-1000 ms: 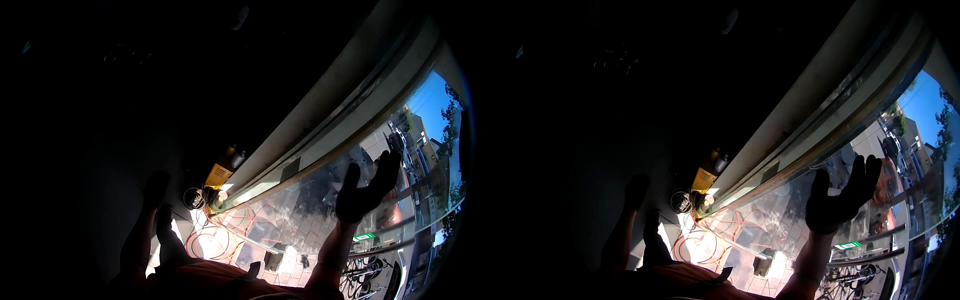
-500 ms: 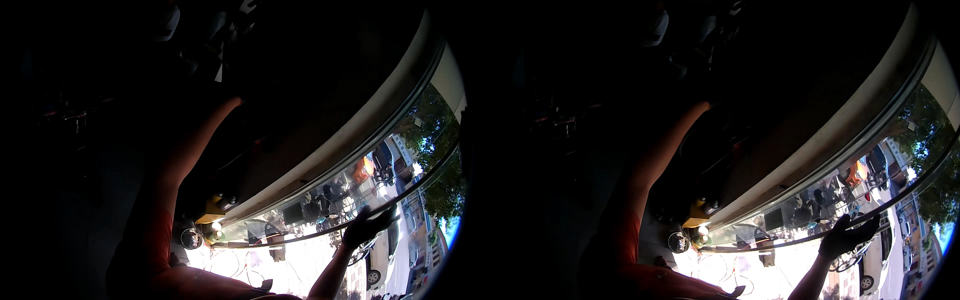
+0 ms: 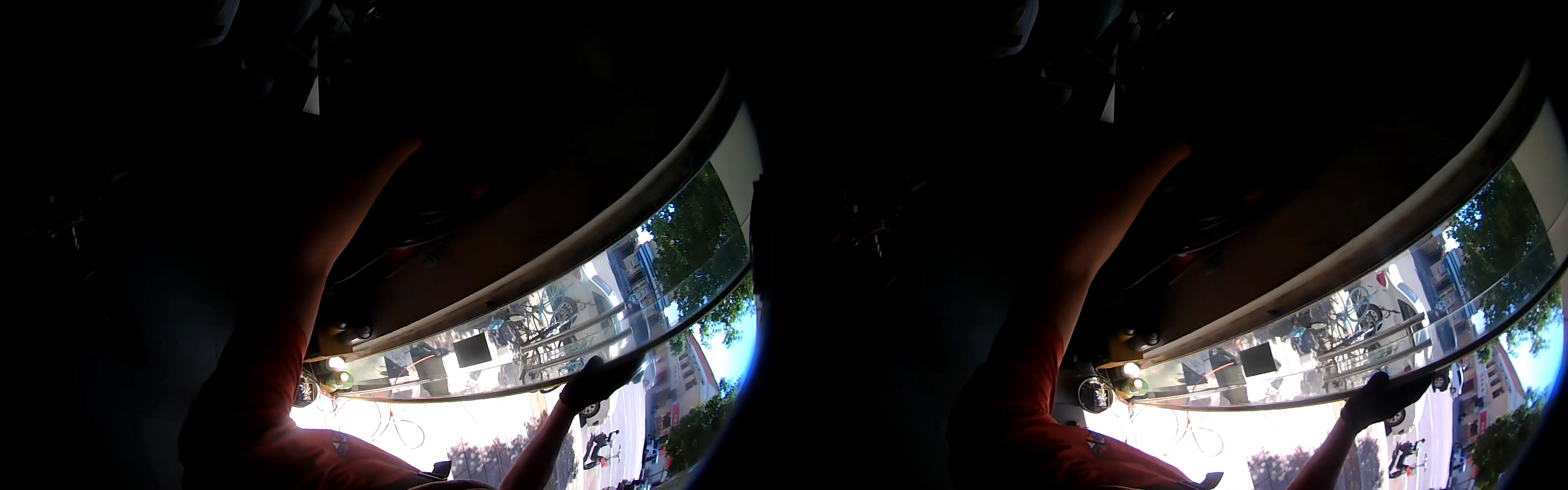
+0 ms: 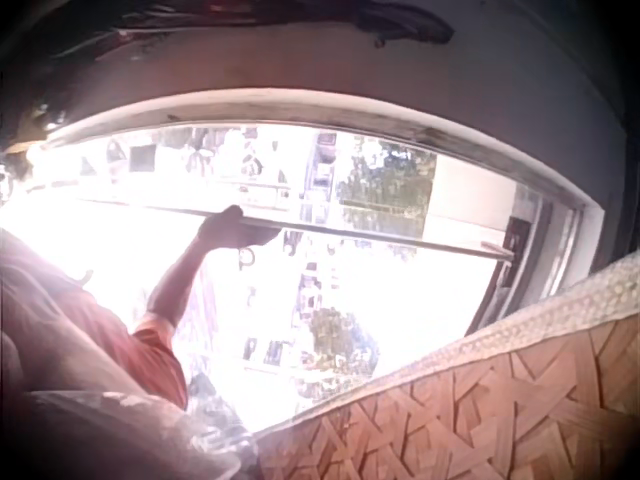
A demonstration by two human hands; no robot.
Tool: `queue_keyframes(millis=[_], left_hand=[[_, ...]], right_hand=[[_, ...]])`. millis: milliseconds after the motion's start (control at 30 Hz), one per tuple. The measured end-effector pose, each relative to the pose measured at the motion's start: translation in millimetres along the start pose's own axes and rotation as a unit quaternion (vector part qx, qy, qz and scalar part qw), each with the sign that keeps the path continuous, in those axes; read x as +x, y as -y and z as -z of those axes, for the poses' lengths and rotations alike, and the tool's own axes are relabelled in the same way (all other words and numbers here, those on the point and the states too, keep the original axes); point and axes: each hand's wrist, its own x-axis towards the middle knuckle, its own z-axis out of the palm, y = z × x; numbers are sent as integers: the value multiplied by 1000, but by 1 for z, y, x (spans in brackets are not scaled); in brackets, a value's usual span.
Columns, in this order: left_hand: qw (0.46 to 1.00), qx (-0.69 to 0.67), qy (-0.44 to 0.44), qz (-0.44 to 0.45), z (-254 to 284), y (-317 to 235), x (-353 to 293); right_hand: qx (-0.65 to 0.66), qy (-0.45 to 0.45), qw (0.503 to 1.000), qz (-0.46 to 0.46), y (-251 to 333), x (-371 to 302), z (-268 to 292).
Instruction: The person uses a screwdriver to work on the rear section of a blue motorcycle while sitting on the ground. They then pick up a spray bottle and apply liquid to the motorcycle's rear tire, followed by using an air hose to inflate the tire.
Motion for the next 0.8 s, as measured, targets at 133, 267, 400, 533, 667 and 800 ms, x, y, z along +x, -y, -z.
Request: queue_keyframes(millis=[133, 267, 400, 533, 667, 800], left_hand=[[960, 233, -115, -101, -8, 21, -26], [969, 175, -132, -114, -10, -10, -112], [979, 148, -133, -49, 22, -36, -275], [990, 61, -98, 83, -22, -66, -433], [973, 44, -87, 207, -16, -68, -533], [974, 20, -59, 218, 25, -26, -498]], right_hand=[[-7, -2, 1000, 0, -15, -5, -10], [-55, -6, 998, 38, 26, 16, 8], [2, -6, 999, 32, 43, -2, -27], [-1, -30, 999, 40, 41, 20, 7], [-23, -39, 998, 51, 36, 20, -7], [-106, -7, 993, 52, 35, 26, 1]])
